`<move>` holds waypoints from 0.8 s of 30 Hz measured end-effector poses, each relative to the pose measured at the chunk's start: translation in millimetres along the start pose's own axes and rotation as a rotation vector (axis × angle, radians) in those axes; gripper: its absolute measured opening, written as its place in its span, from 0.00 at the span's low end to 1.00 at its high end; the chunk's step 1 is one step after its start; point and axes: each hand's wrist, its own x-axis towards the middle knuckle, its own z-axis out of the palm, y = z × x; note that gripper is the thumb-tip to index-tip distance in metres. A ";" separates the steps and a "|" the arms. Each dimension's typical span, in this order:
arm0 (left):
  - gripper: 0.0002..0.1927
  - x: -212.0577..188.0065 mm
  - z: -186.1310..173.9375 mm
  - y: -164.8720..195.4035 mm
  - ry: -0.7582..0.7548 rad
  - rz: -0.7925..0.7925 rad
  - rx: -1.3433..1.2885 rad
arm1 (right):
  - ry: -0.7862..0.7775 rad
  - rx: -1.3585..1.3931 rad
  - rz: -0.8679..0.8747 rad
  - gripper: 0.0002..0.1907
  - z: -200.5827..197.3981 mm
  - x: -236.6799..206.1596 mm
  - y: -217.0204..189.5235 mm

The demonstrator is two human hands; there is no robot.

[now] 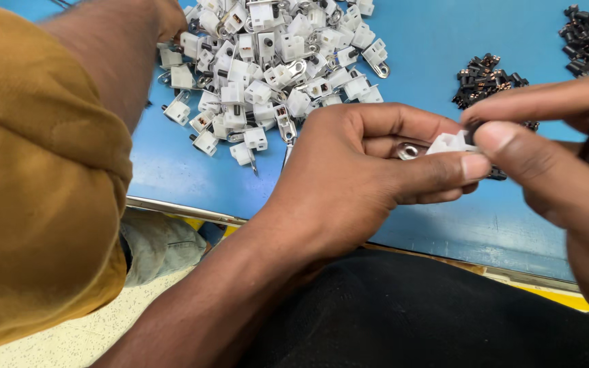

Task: The person uses tweezers to pick small black metal components and insert them into white plastic housings on a blue workbench. The person repeatedly picks, inserts, and places the assembled units back into a pile, continuing the process throughout the clip.

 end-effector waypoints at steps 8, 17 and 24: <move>0.19 -2.5 -21.1 7.1 0.082 -0.086 0.116 | -0.151 0.214 -0.043 0.13 6.3 12.0 23.6; 0.19 -0.8 -36.5 10.3 0.084 -0.005 0.187 | -0.100 0.277 -0.182 0.25 10.5 63.2 -15.7; 0.17 4.8 -35.3 17.1 0.051 0.038 0.165 | -0.124 0.367 -0.310 0.26 23.1 56.9 -12.9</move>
